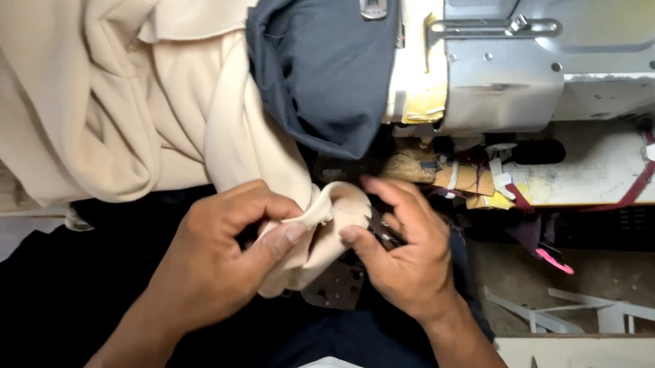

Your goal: Using a thread clipper to remove excess threads from the seam of a garment at a sewing workstation.

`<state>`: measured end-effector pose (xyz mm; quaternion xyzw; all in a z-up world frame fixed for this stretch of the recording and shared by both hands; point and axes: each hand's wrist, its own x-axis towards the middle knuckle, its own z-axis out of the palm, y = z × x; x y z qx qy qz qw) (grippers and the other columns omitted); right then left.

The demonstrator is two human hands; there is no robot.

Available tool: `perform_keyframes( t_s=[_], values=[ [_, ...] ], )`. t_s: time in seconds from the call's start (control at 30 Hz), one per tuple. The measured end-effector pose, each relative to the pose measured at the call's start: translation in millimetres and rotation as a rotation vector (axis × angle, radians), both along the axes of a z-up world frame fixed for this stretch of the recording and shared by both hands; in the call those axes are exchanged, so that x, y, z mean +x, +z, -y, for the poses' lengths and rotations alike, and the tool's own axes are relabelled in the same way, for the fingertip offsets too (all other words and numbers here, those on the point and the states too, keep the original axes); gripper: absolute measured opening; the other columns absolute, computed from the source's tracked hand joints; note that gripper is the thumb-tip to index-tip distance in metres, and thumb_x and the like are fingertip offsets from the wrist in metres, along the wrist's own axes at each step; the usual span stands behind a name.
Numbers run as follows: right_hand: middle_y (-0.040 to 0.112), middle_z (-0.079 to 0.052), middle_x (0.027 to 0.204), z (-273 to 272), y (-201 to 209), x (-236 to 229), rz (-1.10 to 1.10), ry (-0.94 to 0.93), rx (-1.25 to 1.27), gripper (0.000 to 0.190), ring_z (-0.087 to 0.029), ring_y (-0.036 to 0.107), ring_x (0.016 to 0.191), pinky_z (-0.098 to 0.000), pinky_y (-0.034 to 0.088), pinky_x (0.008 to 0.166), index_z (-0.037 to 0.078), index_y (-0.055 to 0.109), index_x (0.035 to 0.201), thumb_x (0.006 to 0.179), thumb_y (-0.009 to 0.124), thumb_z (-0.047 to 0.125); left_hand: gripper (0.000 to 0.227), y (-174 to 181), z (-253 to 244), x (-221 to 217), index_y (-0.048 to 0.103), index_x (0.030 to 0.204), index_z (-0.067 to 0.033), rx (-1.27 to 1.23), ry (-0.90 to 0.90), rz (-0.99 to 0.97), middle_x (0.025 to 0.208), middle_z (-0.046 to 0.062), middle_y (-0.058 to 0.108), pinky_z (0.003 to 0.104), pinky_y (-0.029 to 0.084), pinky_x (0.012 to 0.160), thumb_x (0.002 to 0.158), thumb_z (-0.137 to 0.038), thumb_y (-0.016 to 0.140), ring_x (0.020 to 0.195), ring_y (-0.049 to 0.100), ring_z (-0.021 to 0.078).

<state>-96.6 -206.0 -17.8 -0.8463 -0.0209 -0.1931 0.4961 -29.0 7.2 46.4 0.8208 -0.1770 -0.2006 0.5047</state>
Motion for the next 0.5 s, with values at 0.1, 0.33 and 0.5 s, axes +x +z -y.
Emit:
perform_keyframes(
  t_s=[0.1, 0.33, 0.5],
  values=[
    [0.07, -0.003, 0.085, -10, 3, 10, -0.083, 0.094, 0.133, 0.037, -0.009, 0.05, 0.059, -0.0214, 0.045, 0.056, -0.003, 0.067, 0.117, 0.085, 0.076, 0.013, 0.01, 16, -13, -11, 0.072, 0.095, -0.0037, -0.07, -0.051, 0.22, 0.116, 0.008, 0.062, 0.026, 0.052, 0.079, 0.087, -0.009, 0.069, 0.091, 0.063, 0.016],
    [0.057, 0.001, 0.076, -2, 38, 18, -0.071, 0.113, 0.205, 0.013, -0.008, 0.044, 0.061, -0.0211, 0.038, 0.058, 0.002, 0.066, 0.092, 0.099, 0.06, 0.011, 0.017, -12, -15, 5, 0.061, 0.114, -0.0008, -0.398, 0.093, -0.131, 0.087, 0.003, 0.062, 0.019, 0.042, 0.066, 0.101, -0.008, 0.052, 0.069, 0.048, 0.006],
    [0.054, 0.002, 0.064, -8, 59, 34, 0.02, -0.056, -0.01, 0.009, -0.008, 0.04, 0.053, -0.0235, 0.037, 0.05, 0.0, 0.066, 0.09, 0.097, 0.063, 0.005, 0.045, -20, -1, 11, 0.073, 0.109, 0.0056, -0.568, 0.077, -0.188, 0.069, -0.001, 0.056, 0.016, 0.037, 0.052, 0.073, -0.017, 0.088, 0.057, 0.045, 0.0031]
  ],
)
